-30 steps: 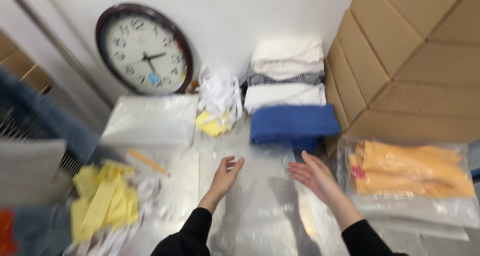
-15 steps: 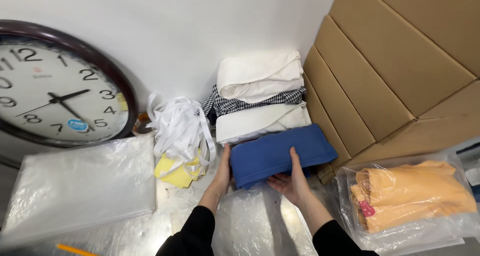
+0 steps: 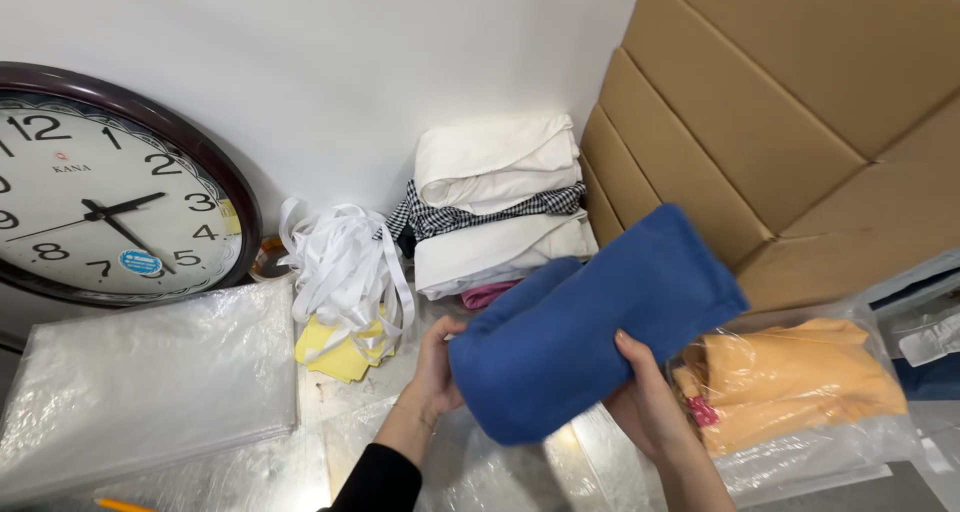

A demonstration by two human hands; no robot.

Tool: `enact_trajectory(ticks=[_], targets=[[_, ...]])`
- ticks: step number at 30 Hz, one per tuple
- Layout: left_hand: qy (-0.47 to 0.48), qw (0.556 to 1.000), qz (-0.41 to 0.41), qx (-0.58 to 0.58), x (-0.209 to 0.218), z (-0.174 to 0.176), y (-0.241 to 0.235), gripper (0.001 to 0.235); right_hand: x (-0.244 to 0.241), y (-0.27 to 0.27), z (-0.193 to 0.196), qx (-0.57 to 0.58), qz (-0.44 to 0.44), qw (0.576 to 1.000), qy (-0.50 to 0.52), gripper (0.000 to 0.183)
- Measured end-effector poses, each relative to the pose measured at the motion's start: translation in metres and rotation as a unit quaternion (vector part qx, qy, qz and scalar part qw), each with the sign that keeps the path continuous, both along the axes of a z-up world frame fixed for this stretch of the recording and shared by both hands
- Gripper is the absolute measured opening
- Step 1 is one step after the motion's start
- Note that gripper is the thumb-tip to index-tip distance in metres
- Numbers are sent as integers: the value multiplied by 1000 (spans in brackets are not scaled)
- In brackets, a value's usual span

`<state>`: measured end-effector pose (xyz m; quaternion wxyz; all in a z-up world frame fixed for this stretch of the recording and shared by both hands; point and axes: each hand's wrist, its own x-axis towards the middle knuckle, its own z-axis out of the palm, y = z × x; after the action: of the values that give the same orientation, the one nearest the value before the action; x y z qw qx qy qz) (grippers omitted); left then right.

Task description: The person places folded clothes into clear plastic bags on a metal table. They handle a black garment, an orange garment, and a blue garment sequentially, placing each into a bag and smoothing the plastic. The person then moves the packaged items to the side of the table.

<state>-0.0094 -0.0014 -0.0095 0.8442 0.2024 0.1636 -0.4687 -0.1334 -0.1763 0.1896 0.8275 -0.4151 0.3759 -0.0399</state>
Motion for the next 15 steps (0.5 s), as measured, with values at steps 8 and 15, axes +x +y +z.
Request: enact_trajectory(ticks=[8,15], targets=[[-39,997,-67,-12,-95,86,-28,87,-102,-50,-71,-167,149,974,36,87],[-36,995,-20,85,-203,61,-36,51,-175,-26,-8,-117,36,987,101,65]])
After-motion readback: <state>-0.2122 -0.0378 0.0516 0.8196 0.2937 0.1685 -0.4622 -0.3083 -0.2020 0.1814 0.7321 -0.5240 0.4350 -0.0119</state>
